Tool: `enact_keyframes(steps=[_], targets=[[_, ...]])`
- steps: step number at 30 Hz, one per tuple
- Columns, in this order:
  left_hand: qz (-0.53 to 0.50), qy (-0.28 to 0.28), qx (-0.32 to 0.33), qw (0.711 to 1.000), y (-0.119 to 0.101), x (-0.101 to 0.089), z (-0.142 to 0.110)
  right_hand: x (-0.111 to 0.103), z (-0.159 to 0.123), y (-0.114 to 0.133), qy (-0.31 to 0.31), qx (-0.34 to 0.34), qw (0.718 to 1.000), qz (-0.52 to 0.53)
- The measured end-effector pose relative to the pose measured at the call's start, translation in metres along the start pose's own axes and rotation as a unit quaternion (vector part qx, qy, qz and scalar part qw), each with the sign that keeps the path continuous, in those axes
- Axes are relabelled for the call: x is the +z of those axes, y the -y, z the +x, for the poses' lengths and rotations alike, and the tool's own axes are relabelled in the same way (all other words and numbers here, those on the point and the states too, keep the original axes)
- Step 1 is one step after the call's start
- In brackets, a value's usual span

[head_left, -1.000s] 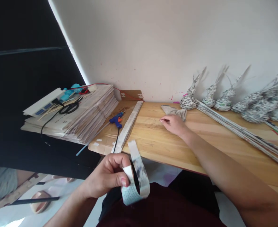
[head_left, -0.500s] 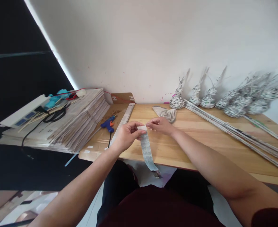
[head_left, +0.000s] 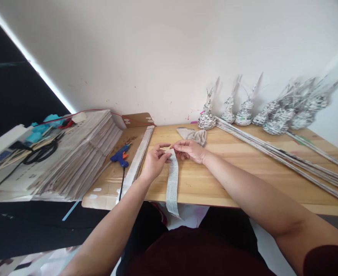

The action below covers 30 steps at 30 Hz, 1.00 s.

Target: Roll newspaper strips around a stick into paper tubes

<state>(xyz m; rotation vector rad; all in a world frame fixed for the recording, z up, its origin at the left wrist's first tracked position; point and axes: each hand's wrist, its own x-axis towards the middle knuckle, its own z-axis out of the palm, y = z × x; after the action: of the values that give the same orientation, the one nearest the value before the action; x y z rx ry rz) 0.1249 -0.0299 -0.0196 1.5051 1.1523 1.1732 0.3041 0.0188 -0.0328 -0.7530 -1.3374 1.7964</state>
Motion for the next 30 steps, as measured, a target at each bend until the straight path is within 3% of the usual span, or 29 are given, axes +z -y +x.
enact_keyframes(steps=[30], targets=[[-0.017,-0.004,-0.011,1.0,0.0099,-0.0001,-0.0069,0.0019,-0.0011,0.0025,0.02,0.006,0.998,-0.052]])
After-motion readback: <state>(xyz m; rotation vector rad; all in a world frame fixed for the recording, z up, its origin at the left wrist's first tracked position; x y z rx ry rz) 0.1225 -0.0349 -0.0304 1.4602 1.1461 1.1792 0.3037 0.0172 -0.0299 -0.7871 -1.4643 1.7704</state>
